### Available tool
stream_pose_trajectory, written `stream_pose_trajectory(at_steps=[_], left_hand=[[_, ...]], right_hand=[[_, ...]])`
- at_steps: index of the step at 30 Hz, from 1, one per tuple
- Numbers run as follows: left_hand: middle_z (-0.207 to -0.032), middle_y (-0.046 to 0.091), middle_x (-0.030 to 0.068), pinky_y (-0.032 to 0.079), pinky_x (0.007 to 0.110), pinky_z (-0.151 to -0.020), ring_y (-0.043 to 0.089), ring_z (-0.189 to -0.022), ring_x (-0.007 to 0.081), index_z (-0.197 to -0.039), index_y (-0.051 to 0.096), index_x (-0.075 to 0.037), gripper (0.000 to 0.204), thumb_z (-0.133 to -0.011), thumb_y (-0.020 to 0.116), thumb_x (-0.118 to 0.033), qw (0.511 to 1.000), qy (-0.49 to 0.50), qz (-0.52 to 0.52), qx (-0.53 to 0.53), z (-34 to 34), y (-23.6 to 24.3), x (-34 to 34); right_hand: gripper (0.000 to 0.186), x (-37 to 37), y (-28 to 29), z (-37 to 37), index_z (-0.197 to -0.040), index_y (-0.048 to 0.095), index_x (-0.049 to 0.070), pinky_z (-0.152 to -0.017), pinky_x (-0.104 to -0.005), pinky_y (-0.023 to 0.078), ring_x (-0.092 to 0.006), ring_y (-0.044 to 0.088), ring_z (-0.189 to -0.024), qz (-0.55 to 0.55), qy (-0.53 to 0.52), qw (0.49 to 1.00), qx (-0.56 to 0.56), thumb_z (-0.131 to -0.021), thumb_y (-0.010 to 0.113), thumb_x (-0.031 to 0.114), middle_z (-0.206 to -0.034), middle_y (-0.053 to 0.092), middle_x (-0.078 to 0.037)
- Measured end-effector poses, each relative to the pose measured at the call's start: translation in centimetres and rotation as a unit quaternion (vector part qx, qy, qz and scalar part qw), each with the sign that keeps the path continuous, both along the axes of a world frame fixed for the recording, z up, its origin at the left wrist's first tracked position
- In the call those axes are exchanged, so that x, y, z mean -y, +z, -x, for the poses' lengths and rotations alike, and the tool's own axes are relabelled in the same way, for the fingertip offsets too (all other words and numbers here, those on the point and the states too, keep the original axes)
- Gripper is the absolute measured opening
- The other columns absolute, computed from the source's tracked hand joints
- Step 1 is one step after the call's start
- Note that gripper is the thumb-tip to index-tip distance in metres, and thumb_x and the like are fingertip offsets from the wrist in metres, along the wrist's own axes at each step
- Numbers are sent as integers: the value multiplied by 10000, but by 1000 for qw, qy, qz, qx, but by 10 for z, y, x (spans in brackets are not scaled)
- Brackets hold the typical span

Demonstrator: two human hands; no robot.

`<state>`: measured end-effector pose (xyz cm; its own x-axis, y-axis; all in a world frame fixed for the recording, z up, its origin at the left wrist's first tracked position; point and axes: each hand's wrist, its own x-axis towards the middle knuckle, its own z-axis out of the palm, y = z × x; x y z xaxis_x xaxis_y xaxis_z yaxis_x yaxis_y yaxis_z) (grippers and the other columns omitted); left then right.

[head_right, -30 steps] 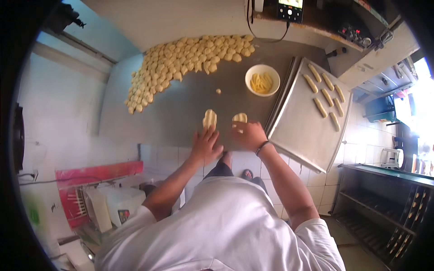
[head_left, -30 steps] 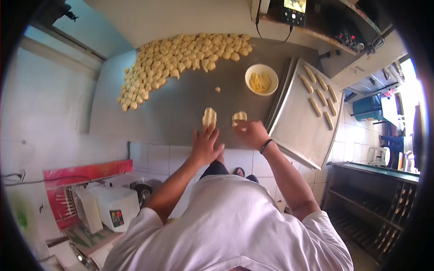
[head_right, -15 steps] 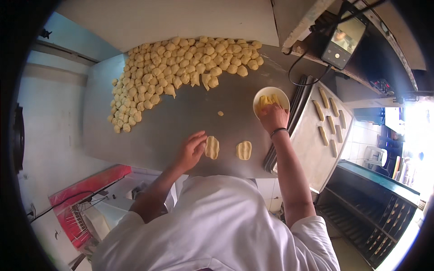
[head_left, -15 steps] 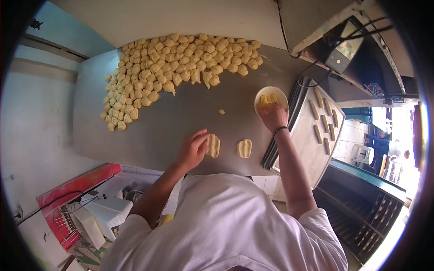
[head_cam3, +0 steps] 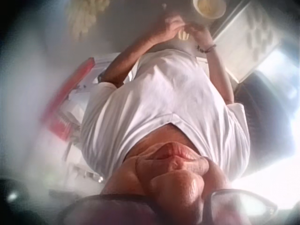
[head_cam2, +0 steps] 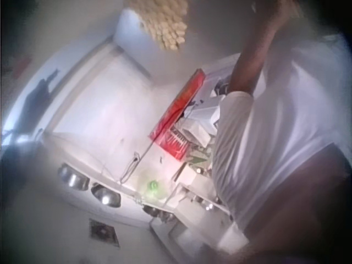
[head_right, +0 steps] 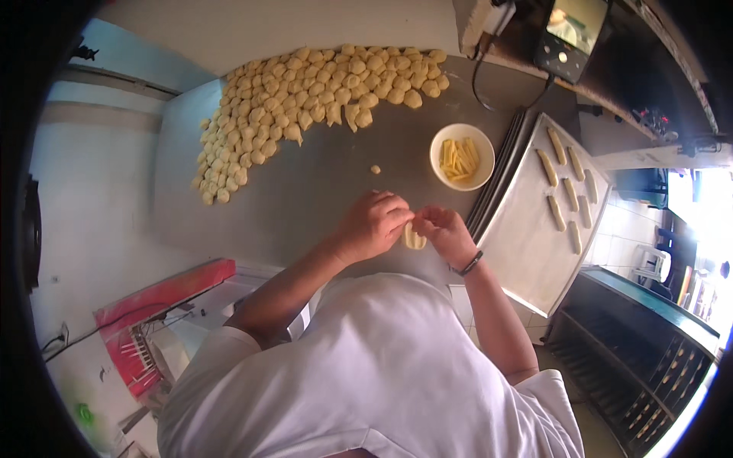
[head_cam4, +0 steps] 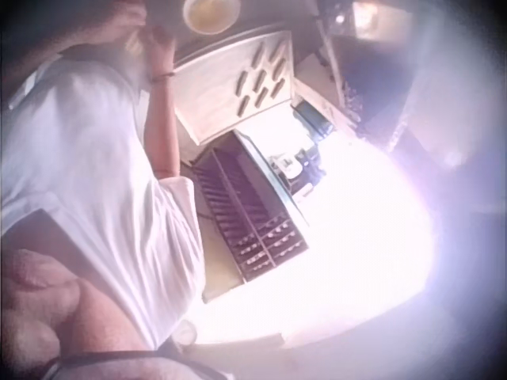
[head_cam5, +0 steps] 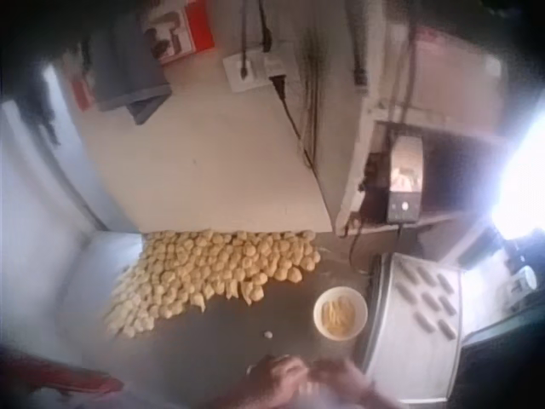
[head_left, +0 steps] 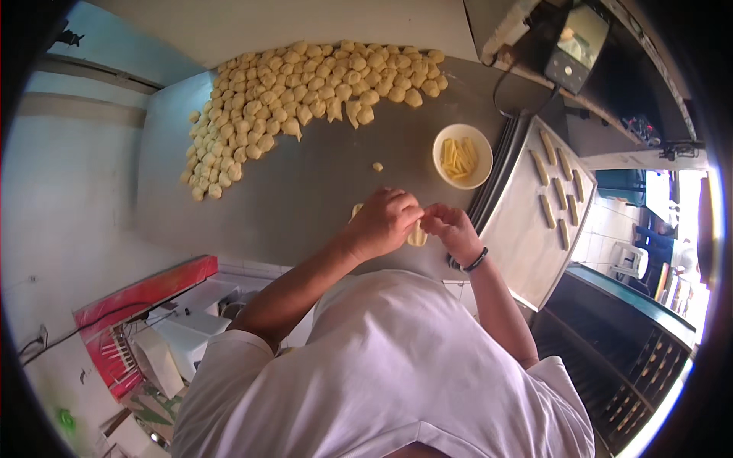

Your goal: The person shapes portions of dough by hand on a metal table, adds small strips of filling, rolls the dough into cylinders, and places them onto a metal baking tray.

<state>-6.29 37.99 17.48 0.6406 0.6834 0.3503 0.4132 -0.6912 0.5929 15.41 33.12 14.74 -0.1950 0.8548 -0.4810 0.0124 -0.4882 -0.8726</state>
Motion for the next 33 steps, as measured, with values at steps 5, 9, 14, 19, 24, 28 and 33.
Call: stream_pose_trajectory(at_steps=[5, 9, 14, 19, 24, 28, 33], left_hand=[[-962, 668, 62, 553, 443, -837, 665, -930, 296, -950, 703, -61, 160, -803, 720, 0, 995, 37, 73, -58, -1, -9, 95], [-920, 636, 87, 533, 452, -808, 645, -904, 323, -888, 655, -67, 129, -784, 714, -20, 985, 126, 75, -94, -13, -26, 149], [-876, 642, 136, 526, 479, -759, 640, -855, 378, -864, 633, -63, 98, -809, 695, -12, 949, 300, 87, -38, 0, -63, 151], [-877, 669, 135, 545, 469, -778, 666, -866, 382, -930, 688, -88, 84, -859, 720, -55, 935, 313, 166, 36, 46, -74, 75], [-991, 689, 85, 566, 435, -841, 689, -966, 306, -987, 728, -63, 140, -849, 752, -66, 982, 149, -43, -107, 74, -105, 19], [-1101, 681, 84, 541, 433, -944, 654, -1114, 308, -1003, 747, -91, 150, -858, 722, -63, 959, 121, 151, -206, 67, -102, -8], [-1198, 668, 100, 529, 432, -961, 633, -1182, 318, -1057, 728, -98, 199, -870, 672, -61, 890, 71, 268, -362, 50, -79, 5]], right_hand=[[257, 55, -22, 0, -1067, 757, -15, -803, -341, 549, -162, 689, -864, -42, 170, 983, 56, -925, 689, 187, -925, 755, -119], [328, 84, -36, -1, -1078, 771, 21, -818, -345, 569, -178, 724, -897, 5, 242, 969, 54, -899, 699, 287, -947, 778, -119], [253, 85, -15, 1, -1015, 778, 53, -762, -385, 583, -264, 748, -810, -38, 283, 949, 134, -884, 688, 250, -889, 780, -130], [132, 43, -37, 2, -935, 786, 115, -898, -444, 553, -355, 694, -913, -273, 146, 908, 283, -859, 696, 176, -935, 750, -133], [98, 5, -76, 2, -901, 779, 128, -967, -442, 527, -354, 662, -957, -451, 118, 797, 384, -848, 704, 162, -1037, 709, -147], [162, -20, -61, 18, -988, 770, 128, -984, -431, 520, -348, 645, -1061, -310, 275, 819, 396, -861, 669, 119, -1127, 683, -152], [251, -1, -67, 29, -1092, 738, 79, -1033, -426, 495, -345, 604, -1213, -223, 310, 778, 499, -864, 639, 107, -1229, 660, -141]])
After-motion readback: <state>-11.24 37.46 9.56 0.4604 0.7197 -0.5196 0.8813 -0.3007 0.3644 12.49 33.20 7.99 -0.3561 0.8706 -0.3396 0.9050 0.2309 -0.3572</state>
